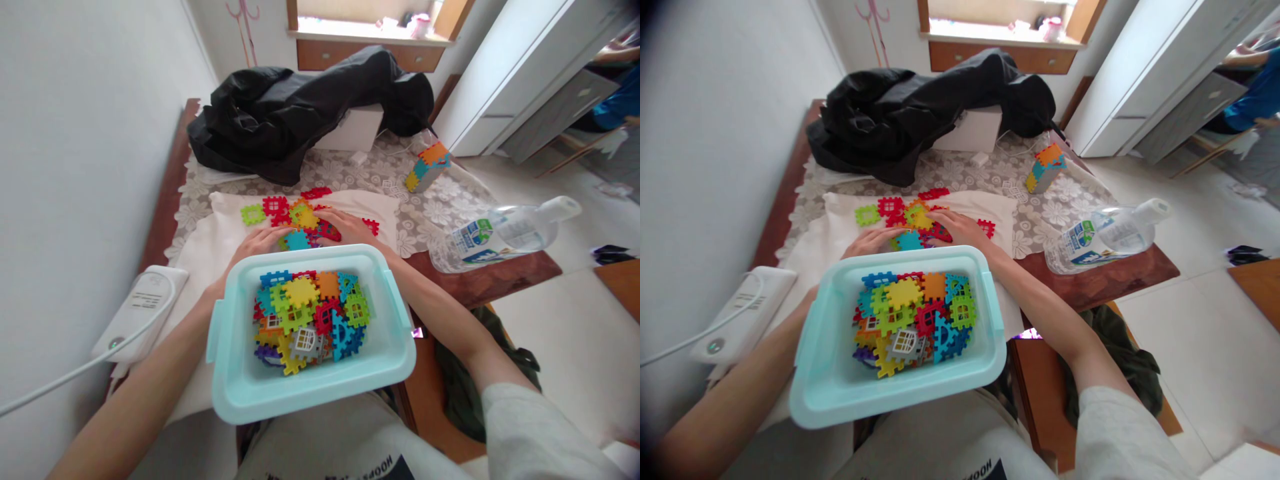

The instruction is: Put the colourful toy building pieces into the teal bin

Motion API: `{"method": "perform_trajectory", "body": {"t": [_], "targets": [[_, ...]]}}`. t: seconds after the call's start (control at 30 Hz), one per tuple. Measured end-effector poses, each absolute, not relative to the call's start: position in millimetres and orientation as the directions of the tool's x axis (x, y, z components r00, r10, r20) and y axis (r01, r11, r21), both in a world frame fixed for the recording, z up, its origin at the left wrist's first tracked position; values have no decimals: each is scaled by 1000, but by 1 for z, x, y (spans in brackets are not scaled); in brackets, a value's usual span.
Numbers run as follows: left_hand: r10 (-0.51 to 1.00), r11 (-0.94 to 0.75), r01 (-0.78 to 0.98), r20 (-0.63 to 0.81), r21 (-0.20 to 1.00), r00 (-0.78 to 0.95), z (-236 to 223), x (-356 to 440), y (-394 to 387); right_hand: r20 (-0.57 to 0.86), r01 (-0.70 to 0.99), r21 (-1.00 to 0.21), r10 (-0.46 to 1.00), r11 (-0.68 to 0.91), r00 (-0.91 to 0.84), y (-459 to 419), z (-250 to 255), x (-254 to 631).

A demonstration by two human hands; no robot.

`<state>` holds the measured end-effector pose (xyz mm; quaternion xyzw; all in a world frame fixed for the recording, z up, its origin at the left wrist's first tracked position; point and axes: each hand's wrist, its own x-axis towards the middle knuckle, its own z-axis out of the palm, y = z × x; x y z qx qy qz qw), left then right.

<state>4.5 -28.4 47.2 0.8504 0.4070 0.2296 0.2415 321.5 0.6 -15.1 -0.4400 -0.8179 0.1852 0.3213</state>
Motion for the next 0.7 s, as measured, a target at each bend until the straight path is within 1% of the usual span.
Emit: {"method": "perform_trajectory", "body": {"t": [0.1,0.3,0.4,0.57,0.63,0.7], "targets": [[816,-529,556,205,641,541,50,3,-36,377,584,-615,848,530,-372,0,-13,320],[793,-557,537,214,634,571,53,3,-33,418,553,-641,846,532,-330,1,-15,321],[791,-562,538,217,629,572,53,3,-34,459,529,-640,830,557,-318,3,-20,323],[799,-542,519,213,661,562,53,4,-35,545,512,-617,794,598,-269,9,-27,324],[792,-557,524,221,644,570,53,3,-36,581,507,-606,776,613,-245,10,-29,324],[773,-596,542,243,593,585,53,3,-36,602,505,-597,764,623,-232,10,-31,323]]}}
